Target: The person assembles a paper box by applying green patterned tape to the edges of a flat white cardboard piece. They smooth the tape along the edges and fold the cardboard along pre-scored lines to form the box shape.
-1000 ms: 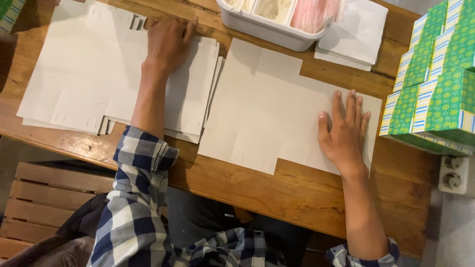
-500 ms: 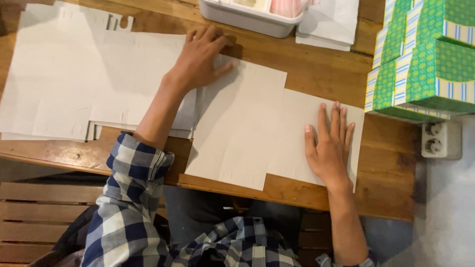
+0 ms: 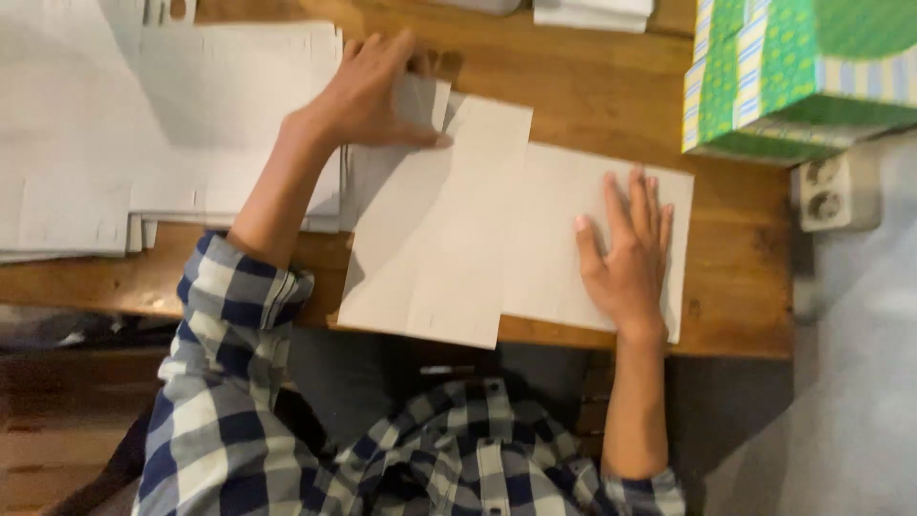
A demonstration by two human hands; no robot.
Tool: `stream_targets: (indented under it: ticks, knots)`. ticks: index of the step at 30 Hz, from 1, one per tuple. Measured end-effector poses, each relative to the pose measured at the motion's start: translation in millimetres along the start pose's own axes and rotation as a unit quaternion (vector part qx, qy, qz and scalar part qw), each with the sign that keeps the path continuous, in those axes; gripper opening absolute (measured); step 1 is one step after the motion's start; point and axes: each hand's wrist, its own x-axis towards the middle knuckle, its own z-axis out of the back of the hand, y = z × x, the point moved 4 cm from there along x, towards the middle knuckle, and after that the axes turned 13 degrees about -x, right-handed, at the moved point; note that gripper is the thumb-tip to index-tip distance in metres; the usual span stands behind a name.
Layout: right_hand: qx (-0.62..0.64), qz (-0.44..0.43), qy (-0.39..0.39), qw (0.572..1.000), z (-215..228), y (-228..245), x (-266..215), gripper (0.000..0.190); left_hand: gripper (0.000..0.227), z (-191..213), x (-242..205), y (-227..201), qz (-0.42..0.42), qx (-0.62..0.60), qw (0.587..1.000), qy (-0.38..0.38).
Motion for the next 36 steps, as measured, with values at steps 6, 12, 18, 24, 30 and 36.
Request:
stream_targets:
  ticks: [6,12,18,24,30,36]
  knots:
    - [0.005,0.029,-0.037,0.999,1.4,-0.8,-1.0,0.059,0.041,21.3,-5.5,-32.0,-0.138,-0.175,0.974,-0.048]
    - [0.019,0.015,-0.043,0.999,-0.6,-3.3,-4.9,0.054,0.047,34.5,-19.4,-51.1,-0.129,-0.270,0.953,-0.053]
    - [0.100,0.031,-0.142,0.984,13.1,2.2,-5.3,0.033,0.024,45.3,-22.2,-61.2,-0.066,-0.369,0.923,-0.083]
    - [0.041,0.075,-0.138,0.987,11.5,44.1,-9.9,0.035,0.014,58.1,-28.8,-42.5,-0.138,-0.356,0.919,-0.100]
    - [-0.022,0.080,0.107,0.991,-15.6,95.8,-18.9,0.068,0.062,75.9,-40.1,6.2,-0.029,-0.229,0.957,-0.178]
    - [-0.010,0.100,0.035,0.994,-14.7,96.3,-23.5,0.062,0.010,75.9,-52.8,14.6,-0.047,-0.113,0.953,-0.277]
